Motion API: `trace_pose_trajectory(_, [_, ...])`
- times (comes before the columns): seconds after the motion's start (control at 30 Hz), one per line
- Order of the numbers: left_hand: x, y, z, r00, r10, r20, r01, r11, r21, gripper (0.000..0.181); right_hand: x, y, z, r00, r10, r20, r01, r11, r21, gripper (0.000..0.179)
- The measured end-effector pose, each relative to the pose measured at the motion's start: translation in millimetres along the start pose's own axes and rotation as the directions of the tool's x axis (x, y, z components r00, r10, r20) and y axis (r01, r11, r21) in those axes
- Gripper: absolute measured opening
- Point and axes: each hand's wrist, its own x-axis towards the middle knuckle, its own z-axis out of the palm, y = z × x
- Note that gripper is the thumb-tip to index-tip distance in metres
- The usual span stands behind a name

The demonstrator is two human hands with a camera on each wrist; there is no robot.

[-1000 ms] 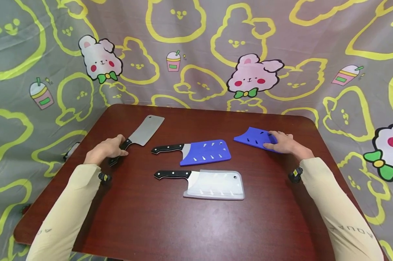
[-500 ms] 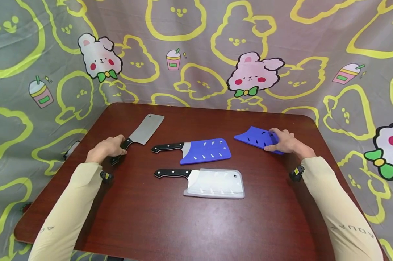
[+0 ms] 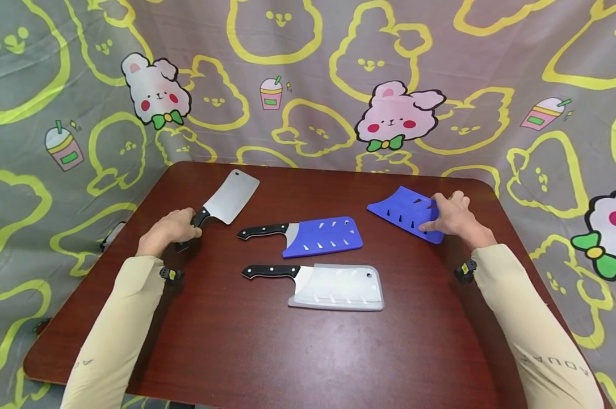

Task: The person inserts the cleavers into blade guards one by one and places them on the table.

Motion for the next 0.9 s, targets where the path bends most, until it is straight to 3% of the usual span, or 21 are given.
trace_pose_trajectory(0.13, [-1.0,5.4,-2.4,0.999,-0.005,-0.038,0.002,0.997,-0.083,0.064,0.8,-3.4,-3.3,0.999,-0.049,-0.004,0.049,0.998,0.05,0.076])
trace_pose_trajectory(0.3, [-2.4,12.6,-4.0,0.997,-0.03,-0.068,0.016,0.981,-0.194,0.06,2.2,-11.5,-9.3,0.995,-0.103,-0.004,0.103,0.992,0.078,0.064])
trace_pose_trajectory(0.63, [-5.0,30.3,-5.6,0.992,0.026,-0.12,-0.053,0.971,-0.233,0.05,-2.2,-25.6,-19.4,0.992,-0.119,-0.042,0.124,0.984,0.13,0.044])
trace_pose_trajectory(0.9, [-6.3,48.6,-10.0,0.984,0.071,-0.162,-0.116,0.951,-0.287,0.039,-6.4,-38.6,-26.1,0.98,-0.097,-0.175,0.128,0.976,0.176,0.037])
